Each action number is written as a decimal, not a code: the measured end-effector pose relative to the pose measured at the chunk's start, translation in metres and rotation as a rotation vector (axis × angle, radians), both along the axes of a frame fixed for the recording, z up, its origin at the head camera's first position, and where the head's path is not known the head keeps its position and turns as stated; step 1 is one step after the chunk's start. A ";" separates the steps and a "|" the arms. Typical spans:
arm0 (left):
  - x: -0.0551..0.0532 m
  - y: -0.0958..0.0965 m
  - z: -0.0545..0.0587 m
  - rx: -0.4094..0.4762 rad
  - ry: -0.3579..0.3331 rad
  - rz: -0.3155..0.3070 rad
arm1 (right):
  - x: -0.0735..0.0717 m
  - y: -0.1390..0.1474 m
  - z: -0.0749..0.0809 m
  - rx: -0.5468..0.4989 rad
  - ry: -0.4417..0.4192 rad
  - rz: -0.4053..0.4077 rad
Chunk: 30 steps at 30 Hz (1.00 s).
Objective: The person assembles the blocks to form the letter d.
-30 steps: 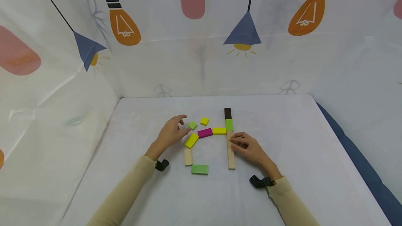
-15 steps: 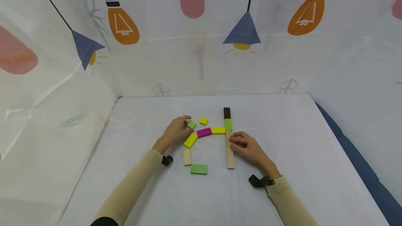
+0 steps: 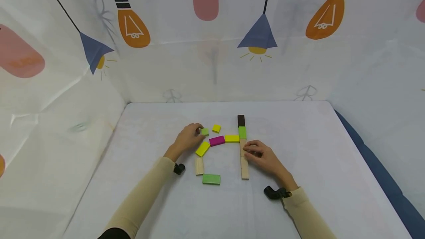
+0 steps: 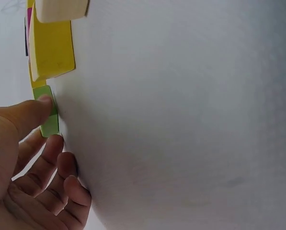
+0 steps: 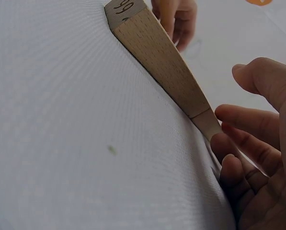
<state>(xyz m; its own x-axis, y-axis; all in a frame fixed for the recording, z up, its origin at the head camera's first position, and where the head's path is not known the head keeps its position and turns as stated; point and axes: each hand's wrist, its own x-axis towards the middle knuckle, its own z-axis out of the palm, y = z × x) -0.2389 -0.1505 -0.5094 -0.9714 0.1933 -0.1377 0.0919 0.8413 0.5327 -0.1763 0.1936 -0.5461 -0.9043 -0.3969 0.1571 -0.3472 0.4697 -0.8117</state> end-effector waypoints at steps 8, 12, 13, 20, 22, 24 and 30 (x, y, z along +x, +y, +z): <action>0.003 0.000 0.003 0.015 0.008 0.019 | 0.002 0.002 -0.001 -0.006 0.023 -0.002; 0.010 -0.005 0.008 0.078 0.072 0.028 | 0.001 0.003 -0.001 -0.001 0.020 -0.012; 0.013 -0.007 0.009 0.102 0.096 0.032 | 0.001 0.003 -0.001 -0.001 0.012 -0.010; 0.035 -0.015 0.020 0.241 0.200 -0.006 | 0.000 0.001 -0.002 0.000 -0.012 0.007; 0.040 -0.012 0.022 0.251 0.213 -0.031 | 0.000 0.001 -0.001 -0.004 -0.016 0.004; 0.046 -0.007 0.024 0.258 0.238 -0.063 | 0.000 0.001 0.000 -0.005 -0.020 0.004; 0.071 0.017 0.025 0.279 0.246 -0.194 | 0.000 0.001 0.000 0.005 -0.015 0.002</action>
<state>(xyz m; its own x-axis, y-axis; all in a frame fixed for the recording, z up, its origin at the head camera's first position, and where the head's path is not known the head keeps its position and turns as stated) -0.1677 -0.1337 -0.4843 -0.9107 0.3729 0.1776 0.3874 0.6224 0.6801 -0.1768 0.1941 -0.5457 -0.9060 -0.3990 0.1412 -0.3353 0.4732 -0.8147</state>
